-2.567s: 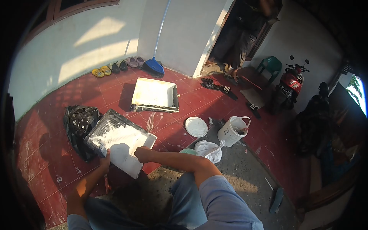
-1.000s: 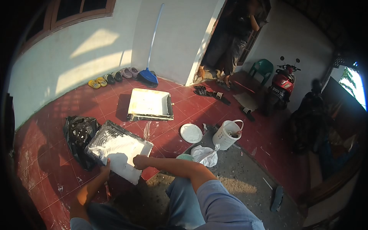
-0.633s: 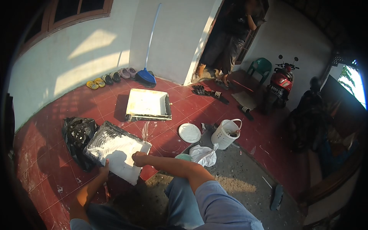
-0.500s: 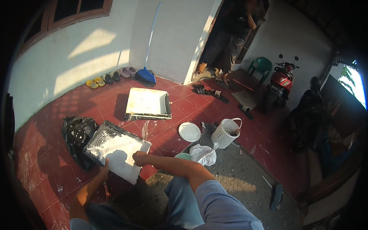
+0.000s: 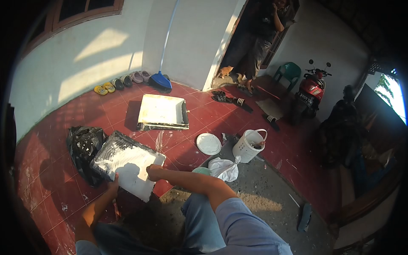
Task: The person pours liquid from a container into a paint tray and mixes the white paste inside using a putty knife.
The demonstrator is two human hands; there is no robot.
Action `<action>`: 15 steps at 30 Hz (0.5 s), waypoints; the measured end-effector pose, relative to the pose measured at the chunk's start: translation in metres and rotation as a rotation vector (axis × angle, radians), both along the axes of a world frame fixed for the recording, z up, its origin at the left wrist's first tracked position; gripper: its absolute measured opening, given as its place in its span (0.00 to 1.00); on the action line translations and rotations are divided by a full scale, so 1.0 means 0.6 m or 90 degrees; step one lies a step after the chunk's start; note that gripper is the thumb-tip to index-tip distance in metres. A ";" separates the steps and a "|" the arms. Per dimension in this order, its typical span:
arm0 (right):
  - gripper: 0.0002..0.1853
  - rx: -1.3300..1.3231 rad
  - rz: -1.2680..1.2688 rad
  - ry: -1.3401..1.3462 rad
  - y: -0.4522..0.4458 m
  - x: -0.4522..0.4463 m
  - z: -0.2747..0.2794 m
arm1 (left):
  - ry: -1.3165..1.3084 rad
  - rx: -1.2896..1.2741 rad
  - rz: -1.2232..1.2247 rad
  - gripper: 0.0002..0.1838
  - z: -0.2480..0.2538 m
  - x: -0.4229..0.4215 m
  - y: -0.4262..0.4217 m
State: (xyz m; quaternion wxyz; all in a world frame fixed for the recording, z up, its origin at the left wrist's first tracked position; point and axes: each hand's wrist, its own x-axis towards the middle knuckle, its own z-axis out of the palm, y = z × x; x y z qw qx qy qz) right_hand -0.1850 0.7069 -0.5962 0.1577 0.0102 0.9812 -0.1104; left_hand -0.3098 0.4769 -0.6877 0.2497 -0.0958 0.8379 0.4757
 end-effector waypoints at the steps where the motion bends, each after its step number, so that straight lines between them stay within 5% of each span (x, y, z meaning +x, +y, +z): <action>1: 0.18 0.005 -0.004 -0.014 -0.003 0.001 0.009 | -0.015 0.010 -0.003 0.50 0.005 0.001 -0.001; 7: 0.18 0.012 -0.004 -0.007 -0.002 -0.004 0.019 | -0.016 -0.056 -0.014 0.51 0.056 0.019 0.003; 9: 0.18 0.015 -0.010 -0.030 -0.001 -0.001 -0.001 | 0.011 0.011 -0.003 0.51 -0.042 -0.007 -0.008; 11: 0.18 0.019 -0.010 -0.048 -0.004 0.001 0.002 | -0.097 0.090 0.002 0.50 0.004 0.000 -0.005; 15: 0.20 0.006 -0.005 -0.033 -0.001 0.000 0.006 | -0.053 0.035 0.001 0.50 0.032 0.011 -0.001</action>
